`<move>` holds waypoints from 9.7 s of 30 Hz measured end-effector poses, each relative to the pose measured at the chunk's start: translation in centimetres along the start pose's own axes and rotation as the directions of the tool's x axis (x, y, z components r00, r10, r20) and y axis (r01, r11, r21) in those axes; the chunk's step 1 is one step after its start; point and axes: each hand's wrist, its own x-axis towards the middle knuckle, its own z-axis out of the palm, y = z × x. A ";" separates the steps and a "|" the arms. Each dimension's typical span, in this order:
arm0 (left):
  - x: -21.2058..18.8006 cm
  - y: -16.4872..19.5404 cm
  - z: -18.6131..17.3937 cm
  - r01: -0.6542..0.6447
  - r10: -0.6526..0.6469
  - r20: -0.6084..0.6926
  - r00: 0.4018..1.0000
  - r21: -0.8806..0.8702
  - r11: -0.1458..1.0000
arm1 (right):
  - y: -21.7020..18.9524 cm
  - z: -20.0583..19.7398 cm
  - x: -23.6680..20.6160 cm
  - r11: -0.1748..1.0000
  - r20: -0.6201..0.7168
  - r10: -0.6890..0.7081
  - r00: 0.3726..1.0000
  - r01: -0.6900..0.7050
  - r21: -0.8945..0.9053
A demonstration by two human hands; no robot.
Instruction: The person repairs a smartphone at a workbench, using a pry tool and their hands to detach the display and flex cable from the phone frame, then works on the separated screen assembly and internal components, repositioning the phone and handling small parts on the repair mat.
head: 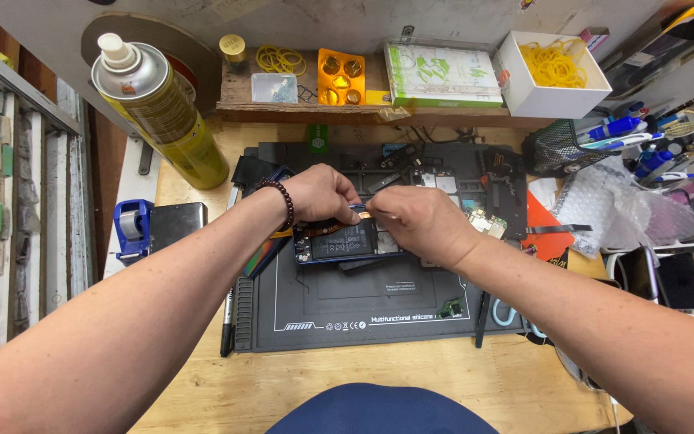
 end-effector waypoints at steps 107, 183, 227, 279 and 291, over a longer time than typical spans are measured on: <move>0.4 -1.5 1.4 0.057 -0.057 -0.052 0.997 -0.001 0.998 | 0.1 -3.0 -15.2 0.162 -0.032 0.984 0.175 -0.956 -0.247; 1.8 -2.6 0.3 -0.007 0.006 -0.040 0.999 -0.036 0.999 | 0.1 2.3 -0.7 0.919 -0.022 0.352 0.936 -0.350 -0.183; 2.0 -3.0 0.4 -0.007 0.005 -0.048 0.999 -0.050 0.999 | -0.3 2.0 1.2 0.874 0.066 0.478 0.876 -0.467 -0.135; 0.3 -5.3 5.1 -0.017 -0.106 -0.100 0.989 -0.800 0.600 | -2.0 5.6 3.5 0.494 0.178 0.843 0.508 -0.861 0.119; -0.2 -4.9 5.1 -0.029 -0.133 -0.145 0.980 -0.774 0.632 | -3.6 5.3 3.5 0.535 0.133 0.833 0.537 -0.843 0.048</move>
